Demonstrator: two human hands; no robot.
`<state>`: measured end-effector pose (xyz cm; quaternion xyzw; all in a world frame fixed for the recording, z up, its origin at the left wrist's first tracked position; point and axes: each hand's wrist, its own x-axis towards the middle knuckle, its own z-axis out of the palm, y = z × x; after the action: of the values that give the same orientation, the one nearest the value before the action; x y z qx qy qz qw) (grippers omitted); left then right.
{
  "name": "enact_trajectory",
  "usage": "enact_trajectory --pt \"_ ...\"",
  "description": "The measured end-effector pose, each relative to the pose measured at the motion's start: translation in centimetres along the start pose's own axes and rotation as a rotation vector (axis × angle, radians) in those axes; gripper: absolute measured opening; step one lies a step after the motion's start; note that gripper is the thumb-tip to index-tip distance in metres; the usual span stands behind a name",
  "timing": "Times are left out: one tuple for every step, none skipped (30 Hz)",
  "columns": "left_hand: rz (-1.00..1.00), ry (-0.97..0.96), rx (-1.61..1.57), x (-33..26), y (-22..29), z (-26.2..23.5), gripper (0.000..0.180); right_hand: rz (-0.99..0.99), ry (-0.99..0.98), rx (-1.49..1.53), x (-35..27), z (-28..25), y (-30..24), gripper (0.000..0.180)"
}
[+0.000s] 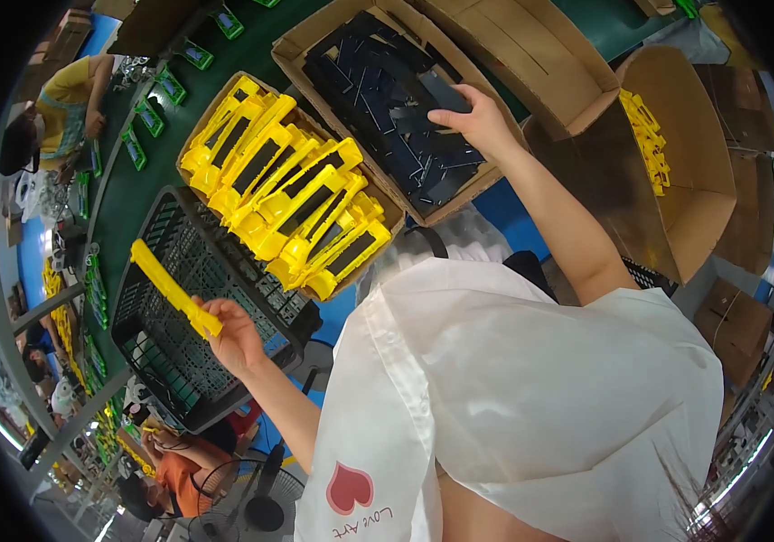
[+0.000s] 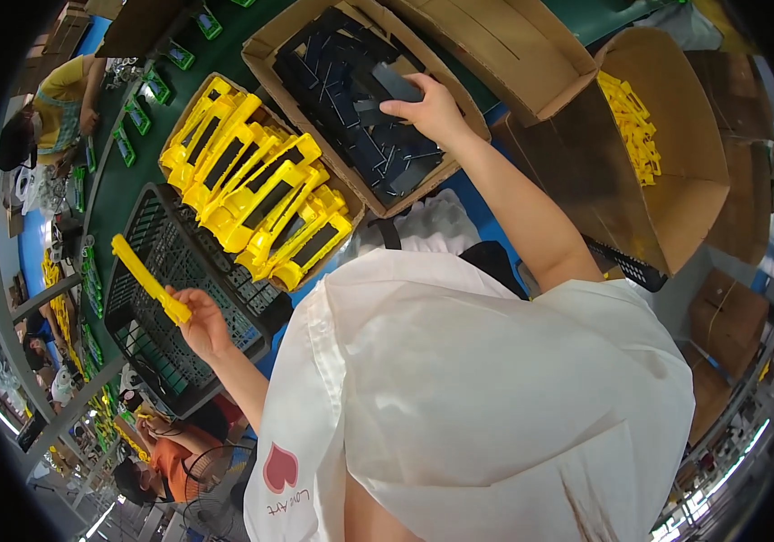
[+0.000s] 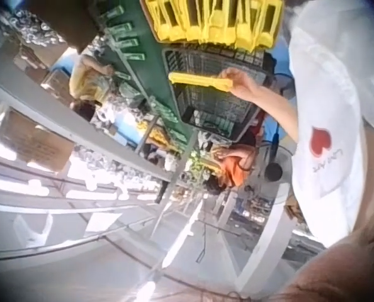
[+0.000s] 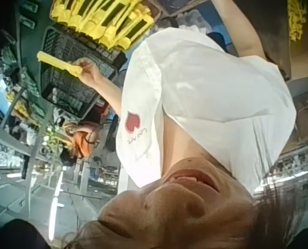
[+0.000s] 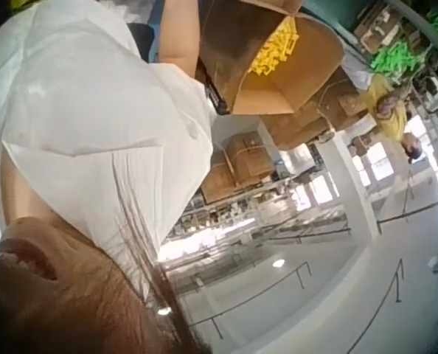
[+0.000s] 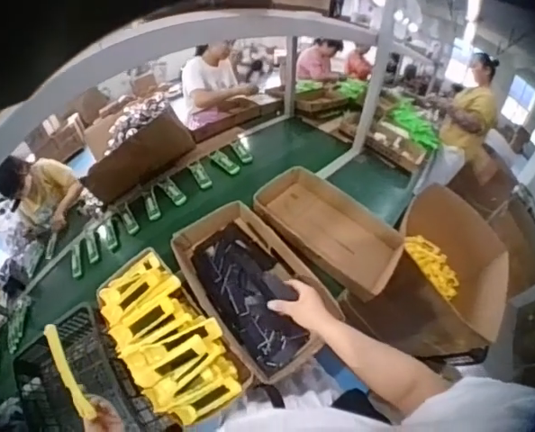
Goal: Assembling black plastic components onto yellow frames and organizing boxes at a factory assembly station.
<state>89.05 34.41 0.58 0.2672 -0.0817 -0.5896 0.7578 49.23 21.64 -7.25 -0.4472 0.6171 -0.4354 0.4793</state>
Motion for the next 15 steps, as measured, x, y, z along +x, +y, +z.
enact_trajectory --pt "-0.041 -0.067 -0.025 0.2 -1.0 1.3 0.034 -0.019 -0.017 -0.102 0.1 0.0 -1.0 0.041" --pt "-0.109 -0.049 -0.055 0.5 -2.5 3.0 0.035 -0.039 -0.028 -0.207 0.1 0.0 -1.5 0.040" --pt "-0.194 -0.088 -0.091 1.0 -3.7 4.0 0.034 -0.103 0.030 -0.129 0.5 0.2 -0.9 0.032" --pt "-0.231 -0.059 -0.073 1.2 -4.6 4.5 0.032 -0.105 0.026 -0.128 0.4 0.3 -1.4 0.032" --pt "-0.242 -0.110 -0.068 1.2 -5.8 5.3 0.029 0.042 -0.015 0.058 0.2 0.4 -2.2 0.028" --pt "-0.260 -0.151 -0.097 1.1 -6.8 6.1 0.028 0.187 -0.058 0.244 0.0 0.5 -3.0 0.025" --pt "-0.301 -0.189 -0.125 0.9 -7.5 6.8 0.025 0.215 -0.131 0.359 -0.2 1.0 -3.4 0.017" --pt "-0.309 -0.261 -0.078 0.7 -8.2 7.3 0.023 0.200 -0.242 0.372 -0.6 1.0 -3.9 0.019" --pt "-0.343 -0.239 -0.052 0.6 -8.8 7.9 0.024 0.187 -0.353 0.382 -1.1 1.1 -4.6 0.023" --pt "-0.354 -0.218 -0.002 0.3 -9.2 8.3 0.030 0.204 -0.389 0.302 -1.9 1.5 -6.2 0.026" --pt "-0.349 -0.199 0.104 0.1 -9.7 9.2 0.036 0.178 -0.457 0.200 -2.6 1.9 -7.8 0.028" --pt "-0.321 -0.246 0.222 0.2 -10.1 9.9 0.043 0.153 -0.525 0.095 -3.3 2.4 -9.6 0.030" --pt "-0.347 -0.213 0.356 0.2 -10.5 11.1 0.033 0.091 -0.641 -0.014 -3.7 2.8 -11.1 0.031" --pt "-0.338 -0.224 0.594 0.2 -10.8 11.7 0.032 -0.018 -0.754 -0.133 -3.8 3.6 -11.9 0.030" --pt "-0.304 -0.299 0.765 0.8 -11.4 11.7 0.030 -0.136 -0.856 -0.169 -3.6 4.9 -11.9 0.032"
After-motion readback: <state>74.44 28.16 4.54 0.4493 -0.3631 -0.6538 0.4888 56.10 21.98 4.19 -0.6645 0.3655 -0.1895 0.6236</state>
